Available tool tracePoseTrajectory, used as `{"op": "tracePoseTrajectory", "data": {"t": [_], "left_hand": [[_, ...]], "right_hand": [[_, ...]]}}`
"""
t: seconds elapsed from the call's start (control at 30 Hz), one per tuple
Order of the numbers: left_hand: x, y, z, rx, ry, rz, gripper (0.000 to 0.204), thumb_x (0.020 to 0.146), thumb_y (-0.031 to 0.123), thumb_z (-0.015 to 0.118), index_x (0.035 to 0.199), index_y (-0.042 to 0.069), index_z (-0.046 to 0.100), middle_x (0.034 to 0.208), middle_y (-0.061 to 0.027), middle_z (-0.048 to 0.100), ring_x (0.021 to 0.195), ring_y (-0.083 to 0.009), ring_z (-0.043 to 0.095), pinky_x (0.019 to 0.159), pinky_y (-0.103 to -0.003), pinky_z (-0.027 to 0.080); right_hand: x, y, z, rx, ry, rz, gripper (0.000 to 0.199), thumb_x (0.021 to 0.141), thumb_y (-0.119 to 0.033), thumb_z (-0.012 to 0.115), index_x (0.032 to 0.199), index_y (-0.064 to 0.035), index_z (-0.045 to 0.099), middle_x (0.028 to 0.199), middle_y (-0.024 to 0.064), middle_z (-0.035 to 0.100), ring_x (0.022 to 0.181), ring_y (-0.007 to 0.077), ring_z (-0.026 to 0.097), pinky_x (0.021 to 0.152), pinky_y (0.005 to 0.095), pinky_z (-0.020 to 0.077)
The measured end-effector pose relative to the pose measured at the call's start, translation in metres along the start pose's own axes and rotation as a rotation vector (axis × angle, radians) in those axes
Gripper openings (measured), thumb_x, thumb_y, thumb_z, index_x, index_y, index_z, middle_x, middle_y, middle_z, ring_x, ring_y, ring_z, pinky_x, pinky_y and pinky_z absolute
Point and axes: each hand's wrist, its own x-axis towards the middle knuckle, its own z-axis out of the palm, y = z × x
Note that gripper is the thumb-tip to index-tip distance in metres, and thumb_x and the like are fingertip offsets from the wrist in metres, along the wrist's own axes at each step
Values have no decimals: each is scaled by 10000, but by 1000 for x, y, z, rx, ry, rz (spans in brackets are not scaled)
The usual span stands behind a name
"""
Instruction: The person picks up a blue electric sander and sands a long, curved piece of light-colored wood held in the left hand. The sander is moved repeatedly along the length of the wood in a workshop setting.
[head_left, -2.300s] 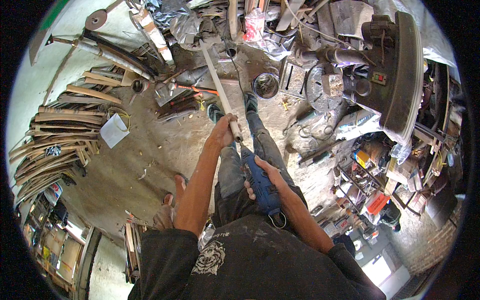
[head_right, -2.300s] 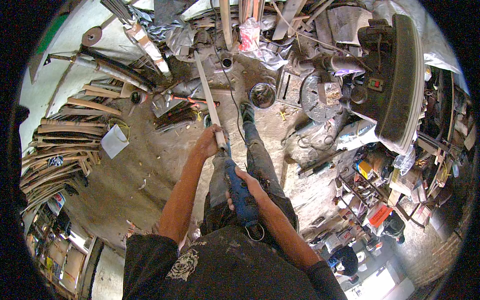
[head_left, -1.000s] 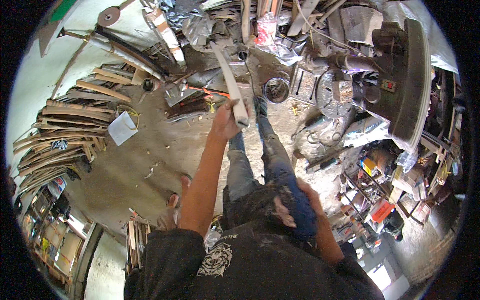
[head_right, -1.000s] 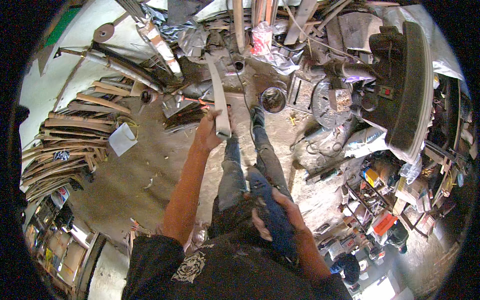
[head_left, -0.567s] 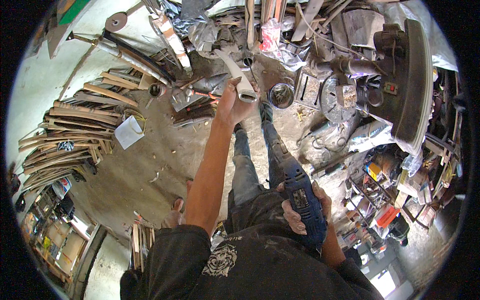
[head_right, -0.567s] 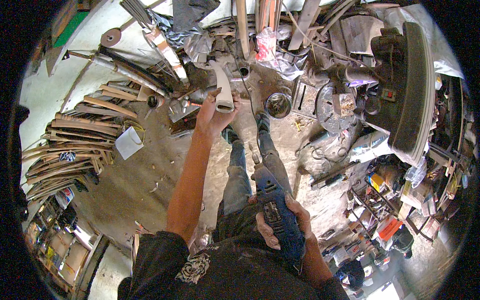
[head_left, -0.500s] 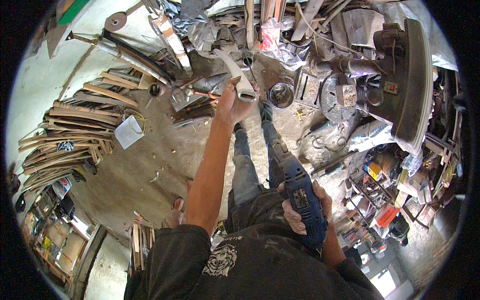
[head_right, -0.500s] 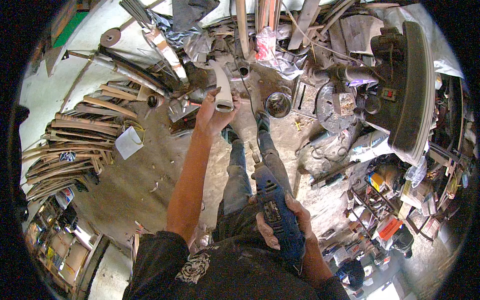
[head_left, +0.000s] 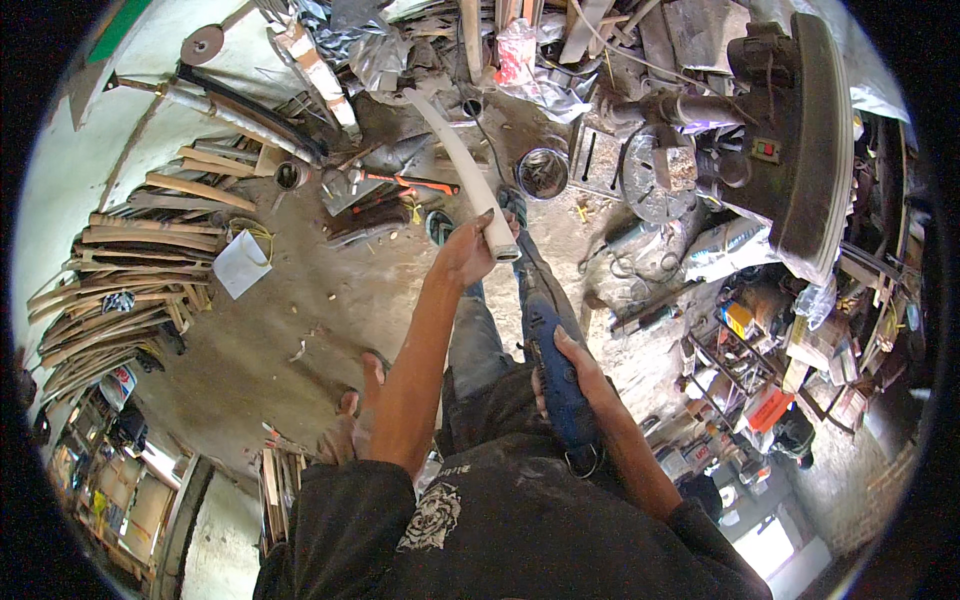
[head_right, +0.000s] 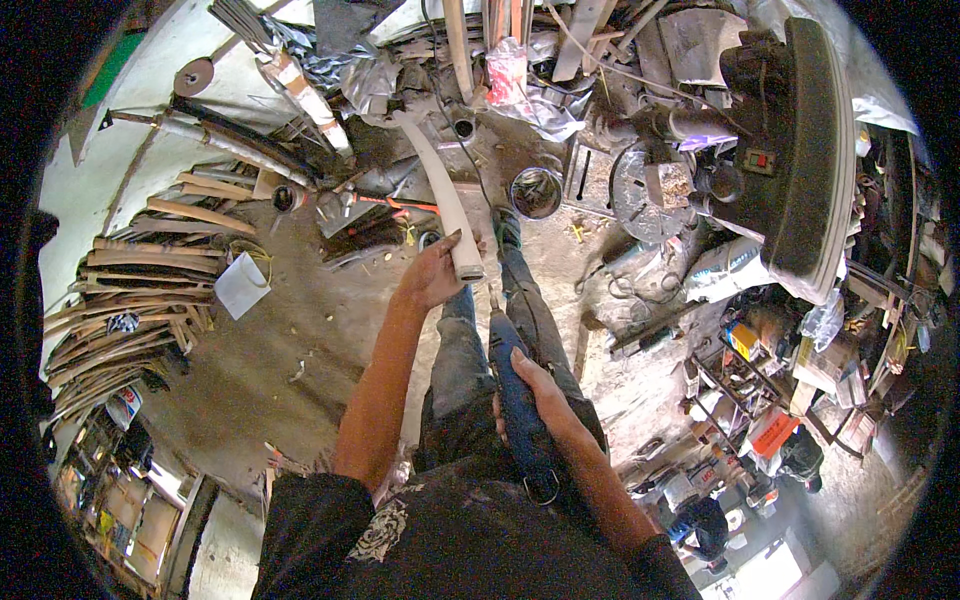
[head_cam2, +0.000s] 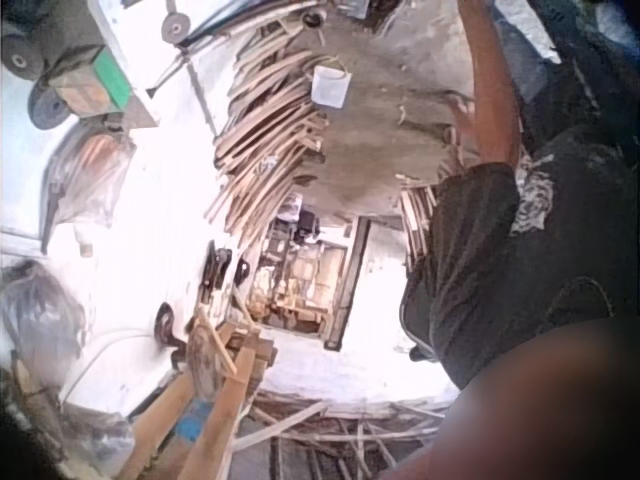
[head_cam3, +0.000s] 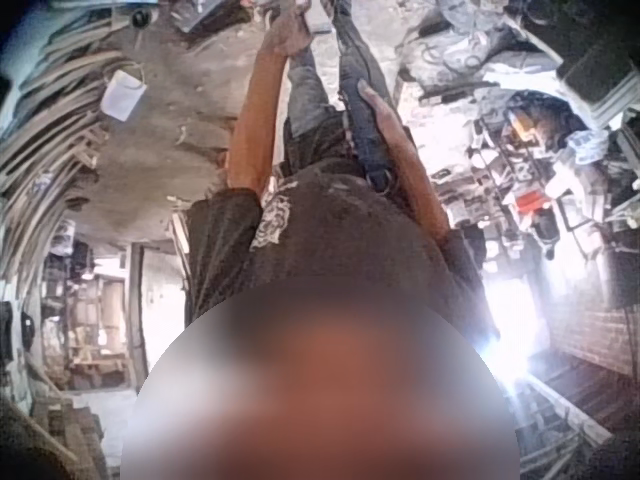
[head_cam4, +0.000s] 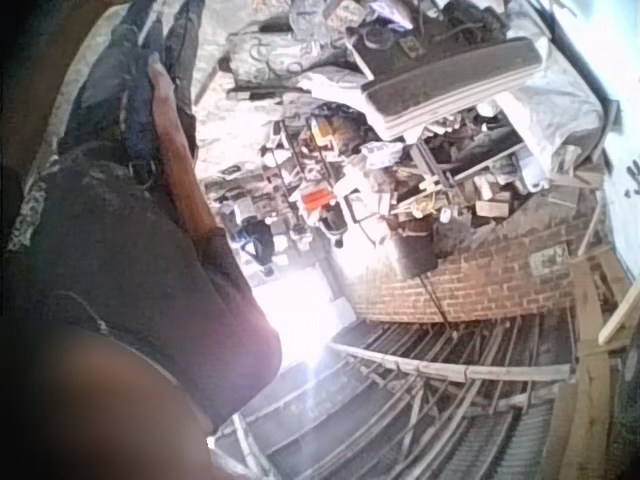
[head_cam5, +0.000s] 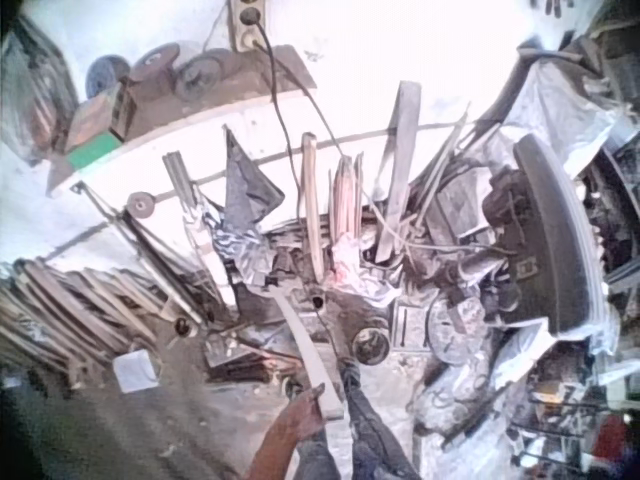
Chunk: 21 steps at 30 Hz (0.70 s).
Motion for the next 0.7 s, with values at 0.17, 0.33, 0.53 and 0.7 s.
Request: {"op": "tracePoseTrajectory", "data": {"t": [0.17, 0.33, 0.53, 0.7], "left_hand": [[1, -10, -6, 73, -32, -38, 383, 925, 225, 486, 1204, -37, 463, 1136, -144, 563, 1054, -257, 545, 946, -389, 422], [-2, -17, -8, 77, -58, -33, 391, 920, 223, 499, 1202, -44, 459, 1134, -149, 561, 1066, -262, 543, 963, -402, 414], [-4, -26, -15, 88, -88, -36, 366, 910, 186, 511, 1186, -50, 460, 1118, -153, 563, 1043, -265, 558, 963, -391, 429], [-6, -25, -21, 53, -38, -51, 337, 906, 161, 506, 1161, -55, 466, 1100, -157, 562, 1020, -273, 564, 950, -396, 443]], "right_hand": [[12, 3, -4, 1, -36, -28, 506, 879, -568, 439, 868, -71, 532, 621, 73, 578, 447, 176, 571, 408, 290, 483], [13, 2, -1, -5, -41, 22, 510, 894, -552, 421, 1007, -63, 512, 629, 82, 574, 446, 172, 562, 400, 290, 473], [14, -1, -3, 89, -95, 69, 531, 884, -563, 432, 1056, -68, 517, 626, 87, 571, 443, 179, 558, 400, 297, 475], [16, 0, -5, 124, -40, 74, 542, 870, -576, 450, 1051, -71, 527, 626, 89, 572, 449, 184, 561, 405, 305, 478]]}}
